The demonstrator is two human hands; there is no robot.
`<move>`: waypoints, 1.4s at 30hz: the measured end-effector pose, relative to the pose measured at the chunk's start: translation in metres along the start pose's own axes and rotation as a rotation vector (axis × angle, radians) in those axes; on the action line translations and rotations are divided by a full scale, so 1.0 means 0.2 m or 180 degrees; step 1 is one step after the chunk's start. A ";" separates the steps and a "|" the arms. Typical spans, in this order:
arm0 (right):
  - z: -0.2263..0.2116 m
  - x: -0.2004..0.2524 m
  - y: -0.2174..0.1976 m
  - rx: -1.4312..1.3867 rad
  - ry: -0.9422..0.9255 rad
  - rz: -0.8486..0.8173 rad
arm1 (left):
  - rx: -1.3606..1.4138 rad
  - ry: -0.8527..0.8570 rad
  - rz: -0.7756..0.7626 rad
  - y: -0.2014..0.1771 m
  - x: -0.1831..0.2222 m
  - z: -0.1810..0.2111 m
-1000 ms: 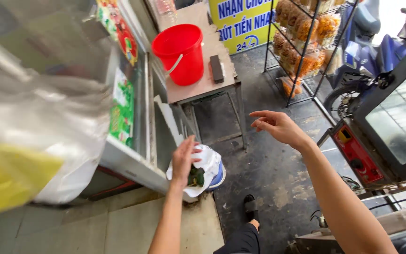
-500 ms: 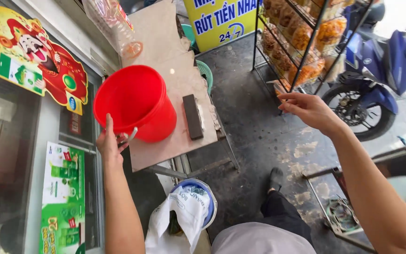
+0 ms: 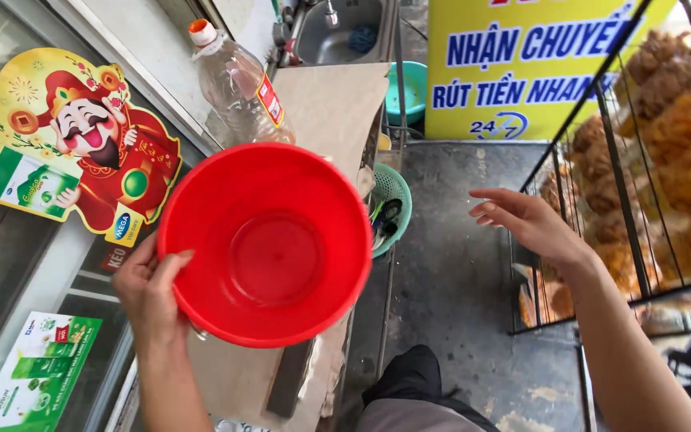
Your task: Filling a red bucket with water from a sink and washing hands in a bakery production area.
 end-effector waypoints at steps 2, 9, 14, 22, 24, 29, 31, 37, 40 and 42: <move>-0.17 -0.20 -0.05 -0.0182 -0.0252 -0.0262 | 0.0079 0.0153 -0.0286 0.36 -0.03 0.00; 0.04 -1.05 -0.45 -0.0624 -0.0213 -0.0701 | 0.0684 0.0690 -0.0502 1.55 -0.59 -0.68; 0.06 -1.79 -0.89 0.0372 0.0354 0.0357 | 0.0689 0.0253 -0.0577 2.29 -1.14 -1.04; 0.19 -2.88 -1.34 0.0101 0.0472 0.0475 | -0.0280 -0.0222 -0.0529 2.74 -2.29 -1.55; 0.21 -3.18 -1.38 0.0213 0.0449 0.0362 | -0.0648 0.0016 -0.0375 2.81 -2.59 -1.72; 0.32 -4.00 -1.43 -0.0089 0.0182 -0.0168 | -0.1759 0.0554 0.0299 2.97 -3.35 -2.30; 0.31 -4.30 -1.42 -0.0187 0.0075 -0.0472 | -0.1837 0.0916 0.0551 2.99 -3.54 -2.41; 0.28 -4.98 -1.14 -0.0339 -0.0061 -0.1441 | -0.1910 -0.0418 0.0282 2.82 -3.67 -2.36; 0.42 -5.19 -0.86 -0.0341 -0.0045 -0.1880 | -0.2294 -0.0452 0.0334 2.71 -3.66 -2.05; 0.52 -5.29 -0.65 -0.0359 -0.0040 -0.2128 | -0.2306 -0.0450 0.0482 2.68 -3.68 -1.88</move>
Point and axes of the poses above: each hand's wrist, its own x-axis away from the middle knuckle, its own y-axis out of the palm, z = x × y, the point moved 7 cm from there along -x, towards the middle knuckle, and after that the axes turned 6 degrees about x, right-handed, at the moved point
